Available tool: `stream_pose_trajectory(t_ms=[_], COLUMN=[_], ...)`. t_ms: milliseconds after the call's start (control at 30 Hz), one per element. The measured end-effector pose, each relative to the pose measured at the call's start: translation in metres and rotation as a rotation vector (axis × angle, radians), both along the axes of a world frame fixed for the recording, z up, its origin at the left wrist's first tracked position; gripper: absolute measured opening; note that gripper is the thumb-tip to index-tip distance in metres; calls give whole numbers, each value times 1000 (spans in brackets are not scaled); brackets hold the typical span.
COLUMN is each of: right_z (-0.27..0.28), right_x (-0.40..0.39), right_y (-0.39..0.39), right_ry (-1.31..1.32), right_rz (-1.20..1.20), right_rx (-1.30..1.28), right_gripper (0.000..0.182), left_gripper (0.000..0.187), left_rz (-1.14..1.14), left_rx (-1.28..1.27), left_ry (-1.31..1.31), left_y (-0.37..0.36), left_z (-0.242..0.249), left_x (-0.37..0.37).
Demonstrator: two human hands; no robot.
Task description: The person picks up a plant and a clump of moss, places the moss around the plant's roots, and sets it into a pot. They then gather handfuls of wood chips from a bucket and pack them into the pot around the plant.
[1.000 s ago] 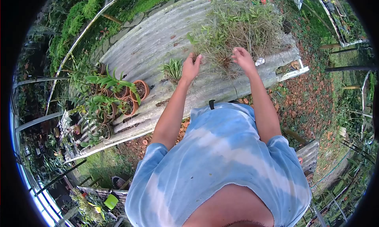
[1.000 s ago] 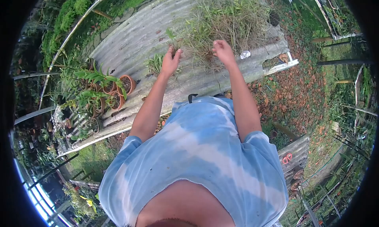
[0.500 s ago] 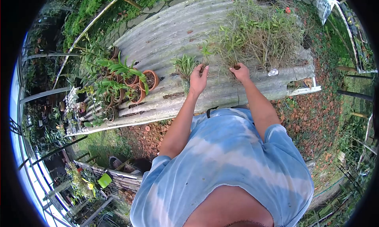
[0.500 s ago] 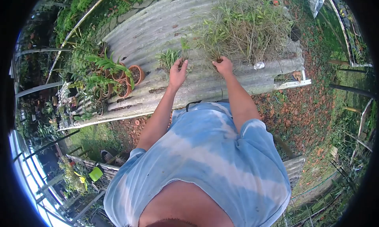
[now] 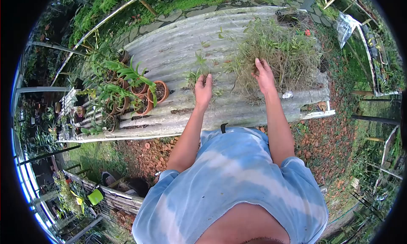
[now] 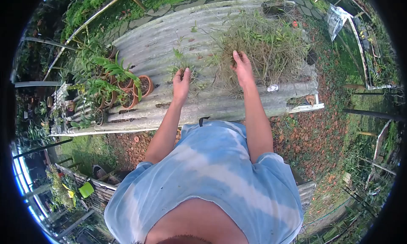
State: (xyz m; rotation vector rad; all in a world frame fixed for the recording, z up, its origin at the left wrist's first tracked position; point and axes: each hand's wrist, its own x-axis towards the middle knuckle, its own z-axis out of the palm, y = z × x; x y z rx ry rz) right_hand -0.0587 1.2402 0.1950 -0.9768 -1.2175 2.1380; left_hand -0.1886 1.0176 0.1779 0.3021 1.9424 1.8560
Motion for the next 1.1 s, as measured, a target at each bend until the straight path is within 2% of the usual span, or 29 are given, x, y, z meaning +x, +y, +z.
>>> stream_pose_trajectory(t_ms=[100, 133, 233, 267, 367, 500, 533, 633, 767, 867, 1100], right_z=[-16, -16, -9, -8, -18, -5, -1, 12, 20, 17, 28], right_x=[-4, -7, -11, -11, -13, -21, -20, -16, -13, -8, 3], right_y=[-9, -15, -31, -30, -38, -57, -57, -72, -85, -93, -119], right_ry=[-214, -39, -138, -434, -247, 40, 61, 163, 197, 192, 212], right_rz=[120, 45, 14, 135, 42, -125, -91, -94, -73, -38, 26], right_rx=[-80, -57, 92, 207, 153, 167, 77, 15, -72, -116, -169], right_gripper=[31, 32, 29, 27, 31, 24, 24, 28, 30, 33, 41], left_gripper=[30, 30, 31, 32, 31, 28, 29, 32, 39, 43, 44], left_rz=[-11, -16, -36, -47, -57, -142, -170, -244, -310, -408, -563], left_rx=[39, 55, 54, 47, 48, 37, 38, 49, 185, 195, 192], left_ry=[10, 10, -64, -100, -116, -105, -104, -80, -92, -60, -50], left_y=[-3, -2, -10, -12, -17, -27, -28, -25, -18, -14, 6], left_z=[-4, -7, -15, -17, -13, -10, -6, 9, 18, 42, 31], left_x=[0, -2, -7, -8, -10, -15, -16, -21, -20, -20, -22])
